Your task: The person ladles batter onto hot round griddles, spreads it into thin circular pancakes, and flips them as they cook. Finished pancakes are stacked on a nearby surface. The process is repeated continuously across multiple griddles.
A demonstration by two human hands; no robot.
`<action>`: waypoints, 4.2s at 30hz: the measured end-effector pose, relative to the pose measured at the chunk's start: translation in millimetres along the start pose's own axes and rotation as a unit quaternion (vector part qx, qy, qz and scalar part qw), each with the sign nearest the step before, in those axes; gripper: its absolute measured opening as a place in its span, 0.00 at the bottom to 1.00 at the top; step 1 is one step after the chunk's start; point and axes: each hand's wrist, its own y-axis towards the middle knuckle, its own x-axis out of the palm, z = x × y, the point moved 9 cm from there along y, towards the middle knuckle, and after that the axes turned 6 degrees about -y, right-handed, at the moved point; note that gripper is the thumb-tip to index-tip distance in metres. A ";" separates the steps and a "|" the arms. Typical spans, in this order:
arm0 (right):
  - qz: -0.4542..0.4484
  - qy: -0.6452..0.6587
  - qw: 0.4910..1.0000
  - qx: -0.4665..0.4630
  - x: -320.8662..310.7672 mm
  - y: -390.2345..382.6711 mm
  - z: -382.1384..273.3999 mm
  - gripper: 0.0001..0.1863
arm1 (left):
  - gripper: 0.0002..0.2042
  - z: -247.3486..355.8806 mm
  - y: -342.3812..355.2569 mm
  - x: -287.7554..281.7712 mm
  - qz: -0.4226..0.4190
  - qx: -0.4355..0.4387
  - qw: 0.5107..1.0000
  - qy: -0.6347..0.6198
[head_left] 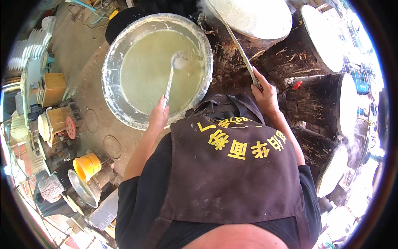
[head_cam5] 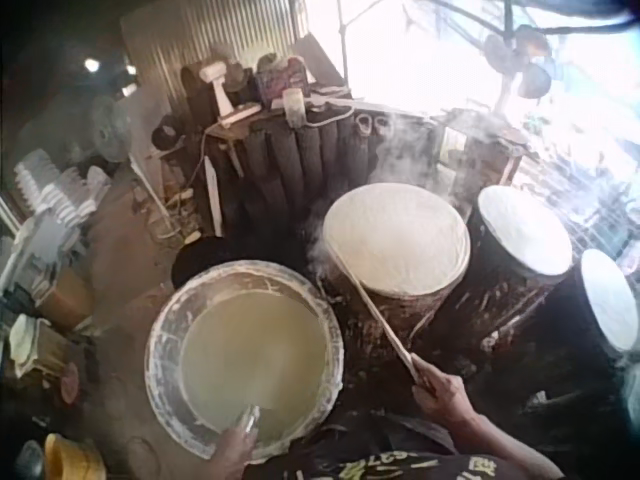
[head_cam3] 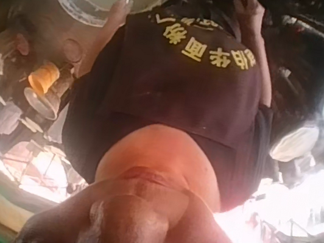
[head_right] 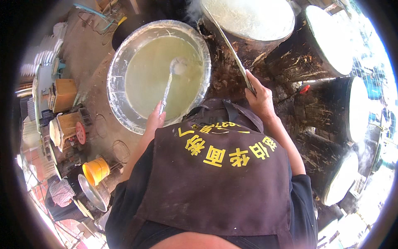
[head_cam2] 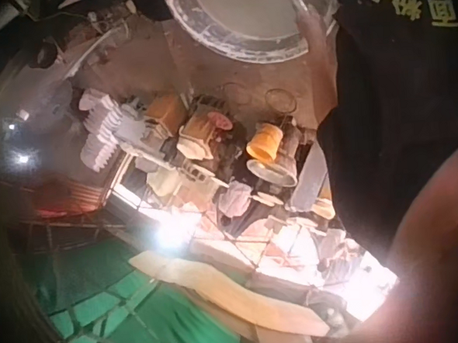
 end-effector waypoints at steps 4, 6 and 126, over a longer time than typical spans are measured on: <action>-0.016 -0.007 0.997 0.071 7.4 -39.7 -0.6 0.30 | 0.28 -46.1 -5.5 24.7 -0.122 -0.075 0.988 -0.056; -0.009 0.018 0.993 0.113 7.7 -62.7 -8.6 0.30 | 0.29 -75.8 -3.2 42.7 -0.122 0.044 0.988 -0.078; 0.441 -0.492 0.643 0.388 -510.5 -553.9 201.7 0.07 | 0.18 495.0 -217.2 213.1 -0.657 -0.247 0.573 -0.423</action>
